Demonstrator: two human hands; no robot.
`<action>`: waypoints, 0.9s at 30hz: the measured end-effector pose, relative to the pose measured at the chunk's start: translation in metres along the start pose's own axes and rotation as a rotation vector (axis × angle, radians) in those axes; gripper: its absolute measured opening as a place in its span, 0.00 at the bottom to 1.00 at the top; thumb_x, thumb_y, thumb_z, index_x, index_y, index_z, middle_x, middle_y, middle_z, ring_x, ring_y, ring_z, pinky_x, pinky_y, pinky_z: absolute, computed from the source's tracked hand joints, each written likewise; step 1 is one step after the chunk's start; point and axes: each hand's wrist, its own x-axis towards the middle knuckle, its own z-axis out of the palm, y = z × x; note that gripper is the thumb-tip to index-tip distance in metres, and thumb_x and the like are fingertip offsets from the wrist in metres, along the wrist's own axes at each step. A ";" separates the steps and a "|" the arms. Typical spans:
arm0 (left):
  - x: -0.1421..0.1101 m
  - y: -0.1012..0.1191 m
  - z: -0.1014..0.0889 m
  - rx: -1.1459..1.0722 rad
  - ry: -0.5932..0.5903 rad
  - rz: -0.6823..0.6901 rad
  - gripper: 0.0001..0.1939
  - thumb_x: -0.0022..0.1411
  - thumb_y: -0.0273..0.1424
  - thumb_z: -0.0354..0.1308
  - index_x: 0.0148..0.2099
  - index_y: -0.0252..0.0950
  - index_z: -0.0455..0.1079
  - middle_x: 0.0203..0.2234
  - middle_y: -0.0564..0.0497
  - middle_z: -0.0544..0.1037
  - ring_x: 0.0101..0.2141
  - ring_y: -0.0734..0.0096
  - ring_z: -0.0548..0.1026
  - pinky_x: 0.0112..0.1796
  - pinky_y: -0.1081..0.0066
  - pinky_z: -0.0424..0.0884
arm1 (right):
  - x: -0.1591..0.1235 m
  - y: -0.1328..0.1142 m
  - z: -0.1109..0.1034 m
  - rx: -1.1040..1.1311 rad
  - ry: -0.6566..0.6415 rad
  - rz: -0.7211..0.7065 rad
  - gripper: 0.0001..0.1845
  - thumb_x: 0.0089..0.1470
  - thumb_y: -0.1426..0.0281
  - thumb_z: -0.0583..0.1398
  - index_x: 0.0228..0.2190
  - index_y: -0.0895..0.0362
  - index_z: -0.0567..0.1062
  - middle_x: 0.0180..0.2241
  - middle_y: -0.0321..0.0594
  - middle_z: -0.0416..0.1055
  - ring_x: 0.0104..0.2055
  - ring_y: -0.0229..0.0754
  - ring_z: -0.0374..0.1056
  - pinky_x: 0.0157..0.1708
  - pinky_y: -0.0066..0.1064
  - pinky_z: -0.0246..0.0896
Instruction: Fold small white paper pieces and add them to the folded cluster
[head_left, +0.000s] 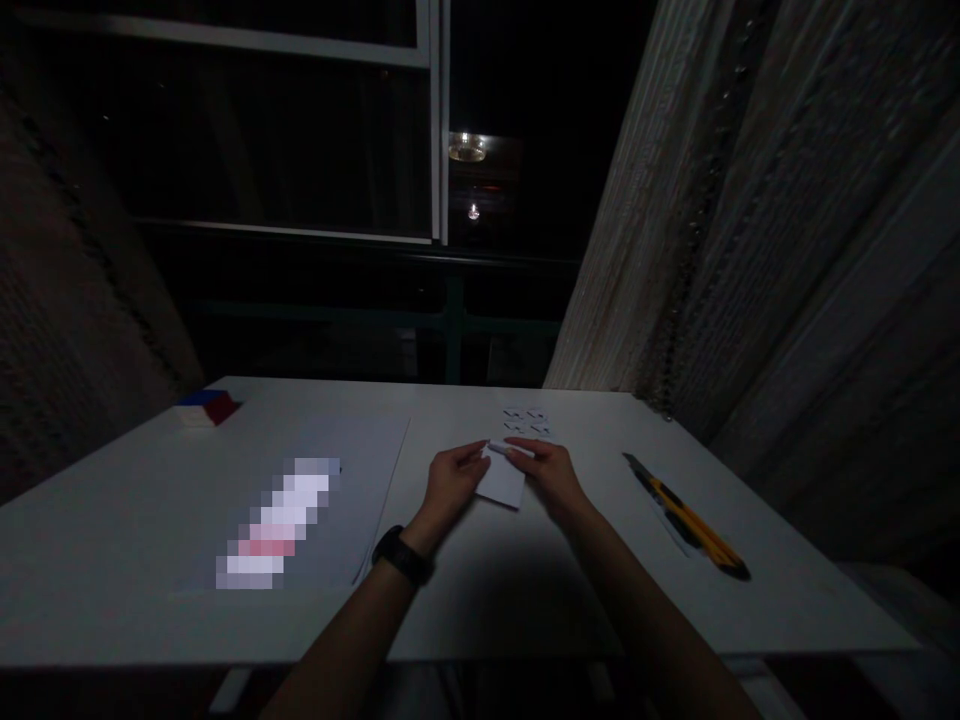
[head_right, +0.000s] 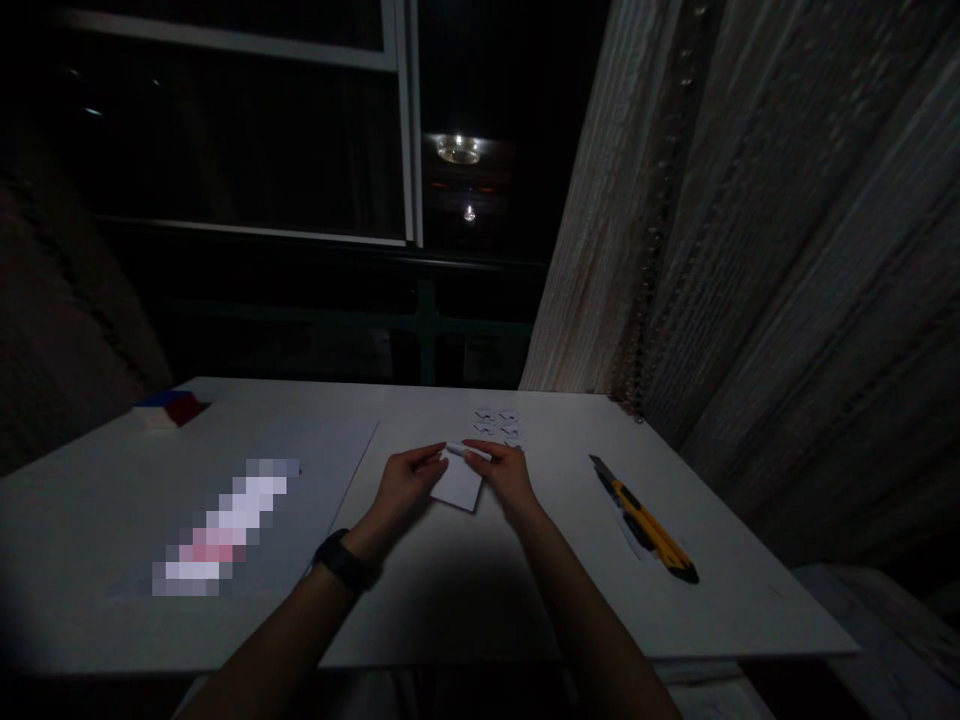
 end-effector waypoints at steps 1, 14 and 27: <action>0.001 -0.001 0.000 0.004 0.010 0.005 0.19 0.45 0.28 0.64 0.42 0.30 0.73 0.34 0.43 0.79 0.34 0.64 0.75 0.35 0.70 0.70 | 0.000 0.001 0.001 -0.004 -0.001 -0.002 0.21 0.35 0.61 0.67 0.34 0.59 0.78 0.34 0.46 0.75 0.37 0.48 0.70 0.38 0.38 0.62; 0.005 -0.013 -0.006 0.270 0.126 0.098 0.14 0.48 0.32 0.60 0.39 0.33 0.75 0.34 0.44 0.79 0.35 0.62 0.76 0.39 0.66 0.69 | -0.010 -0.001 0.011 -0.492 0.007 -0.231 0.14 0.47 0.64 0.58 0.36 0.56 0.76 0.36 0.41 0.75 0.40 0.47 0.70 0.43 0.39 0.63; 0.004 -0.010 -0.002 0.178 0.129 0.052 0.15 0.45 0.28 0.63 0.39 0.32 0.75 0.35 0.43 0.78 0.36 0.63 0.75 0.39 0.68 0.69 | -0.017 0.001 0.012 -0.785 -0.051 -0.453 0.23 0.53 0.69 0.52 0.52 0.55 0.65 0.47 0.43 0.69 0.48 0.44 0.66 0.50 0.37 0.60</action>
